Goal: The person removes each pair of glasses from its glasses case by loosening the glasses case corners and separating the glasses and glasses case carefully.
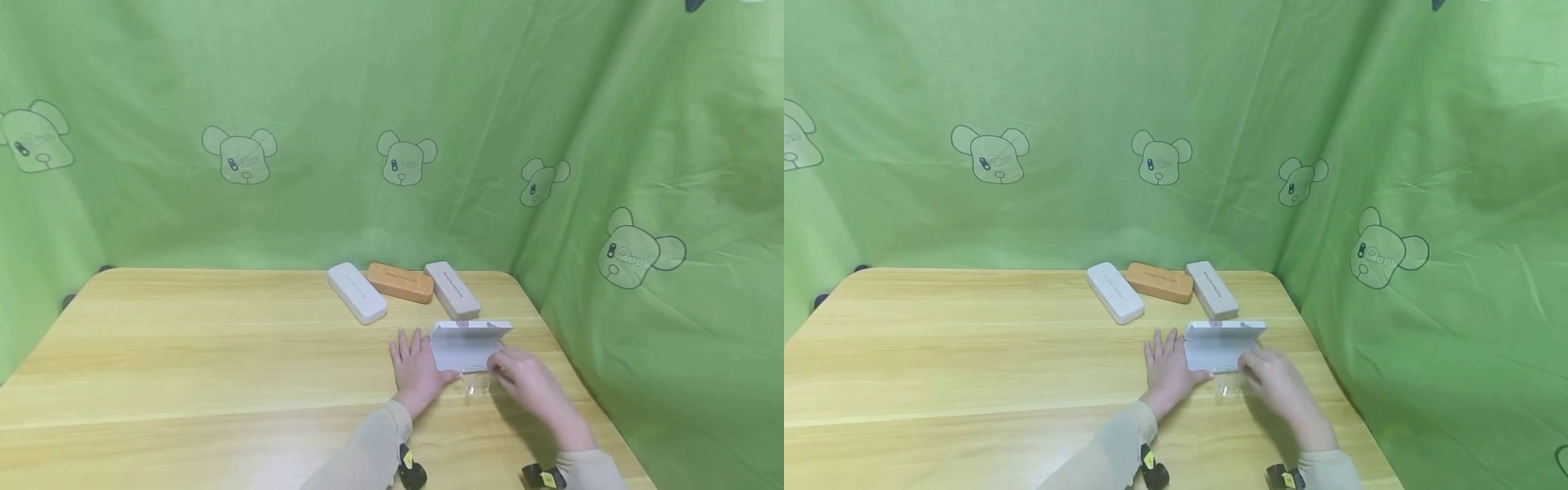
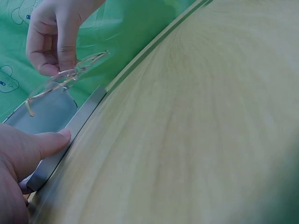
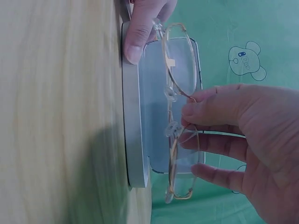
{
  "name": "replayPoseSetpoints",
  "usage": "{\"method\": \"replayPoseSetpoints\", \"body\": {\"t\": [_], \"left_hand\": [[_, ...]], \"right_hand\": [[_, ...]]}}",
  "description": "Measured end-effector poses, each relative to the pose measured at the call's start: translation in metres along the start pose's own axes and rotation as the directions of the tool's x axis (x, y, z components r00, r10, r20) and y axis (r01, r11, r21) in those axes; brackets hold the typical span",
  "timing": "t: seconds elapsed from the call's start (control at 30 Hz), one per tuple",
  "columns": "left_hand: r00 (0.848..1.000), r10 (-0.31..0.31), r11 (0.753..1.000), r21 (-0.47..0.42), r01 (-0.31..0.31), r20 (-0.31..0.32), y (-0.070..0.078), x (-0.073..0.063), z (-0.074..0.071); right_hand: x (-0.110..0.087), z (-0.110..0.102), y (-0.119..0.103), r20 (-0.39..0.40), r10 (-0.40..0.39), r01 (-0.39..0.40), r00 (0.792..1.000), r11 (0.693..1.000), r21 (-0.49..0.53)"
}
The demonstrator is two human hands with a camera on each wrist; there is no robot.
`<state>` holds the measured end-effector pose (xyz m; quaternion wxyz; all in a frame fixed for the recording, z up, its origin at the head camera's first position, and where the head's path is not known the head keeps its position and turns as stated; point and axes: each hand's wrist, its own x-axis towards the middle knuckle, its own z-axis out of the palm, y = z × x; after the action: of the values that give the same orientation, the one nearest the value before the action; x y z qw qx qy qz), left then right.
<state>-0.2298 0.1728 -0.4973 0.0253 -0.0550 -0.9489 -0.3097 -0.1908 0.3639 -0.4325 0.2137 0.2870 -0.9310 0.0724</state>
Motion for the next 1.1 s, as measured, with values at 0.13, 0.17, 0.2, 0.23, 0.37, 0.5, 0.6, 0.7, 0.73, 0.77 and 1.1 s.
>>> {"method": "replayPoseSetpoints", "body": {"t": [0.13, 0.17, 0.2, 0.23, 0.37, 0.5, 0.6, 0.7, 0.73, 0.77, 1.1], "left_hand": [[1.000, 0.000, 1.000, 0.001, 0.000, -0.002, 0.000, 0.000, 0.000], [1.000, -0.001, 1.000, 0.000, 0.001, -0.001, 0.000, 0.000, 0.000], [1.000, -0.002, 1.000, -0.002, 0.002, 0.000, -0.001, 0.000, -0.001], [1.000, -0.002, 1.000, -0.006, 0.002, -0.001, -0.001, 0.000, -0.001], [1.000, -0.006, 1.000, -0.016, 0.006, 0.003, 0.000, 0.001, -0.001], [1.000, -0.005, 1.000, -0.014, 0.005, 0.004, 0.000, 0.000, -0.002], [1.000, -0.005, 1.000, -0.005, 0.005, 0.008, 0.000, 0.000, -0.003], [1.000, -0.004, 1.000, -0.003, 0.004, 0.006, 0.001, 0.000, -0.003], [1.000, -0.005, 1.000, -0.007, 0.005, 0.008, 0.001, -0.001, -0.003], [1.000, -0.006, 1.000, -0.014, 0.006, 0.009, 0.000, 0.000, -0.003], [1.000, -0.009, 1.000, -0.002, 0.009, 0.008, 0.001, 0.000, -0.002]], "right_hand": [[-0.001, 0.001, -0.002, 0.046, 0.010, -0.011, 0.999, 1.000, 0.019], [-0.001, 0.001, -0.002, 0.062, 0.015, -0.016, 0.998, 1.000, 0.023], [-0.001, 0.001, -0.001, 0.075, 0.017, -0.019, 0.997, 0.999, 0.027], [-0.002, 0.001, -0.001, 0.087, 0.021, -0.023, 0.996, 0.999, 0.028], [-0.002, 0.002, -0.001, 0.139, 0.053, -0.058, 0.989, 0.998, 0.033], [-0.002, 0.004, -0.001, 0.181, 0.087, -0.095, 0.980, 0.995, 0.035], [-0.003, 0.006, -0.001, 0.201, 0.102, -0.112, 0.974, 0.993, 0.039], [-0.003, 0.008, 0.000, 0.208, 0.104, -0.116, 0.973, 0.992, 0.043], [-0.003, 0.009, 0.000, 0.209, 0.103, -0.115, 0.973, 0.992, 0.044], [-0.003, 0.010, 0.000, 0.209, 0.102, -0.113, 0.973, 0.993, 0.044], [-0.004, 0.014, 0.000, 0.233, 0.114, -0.128, 0.966, 0.991, 0.043]]}}
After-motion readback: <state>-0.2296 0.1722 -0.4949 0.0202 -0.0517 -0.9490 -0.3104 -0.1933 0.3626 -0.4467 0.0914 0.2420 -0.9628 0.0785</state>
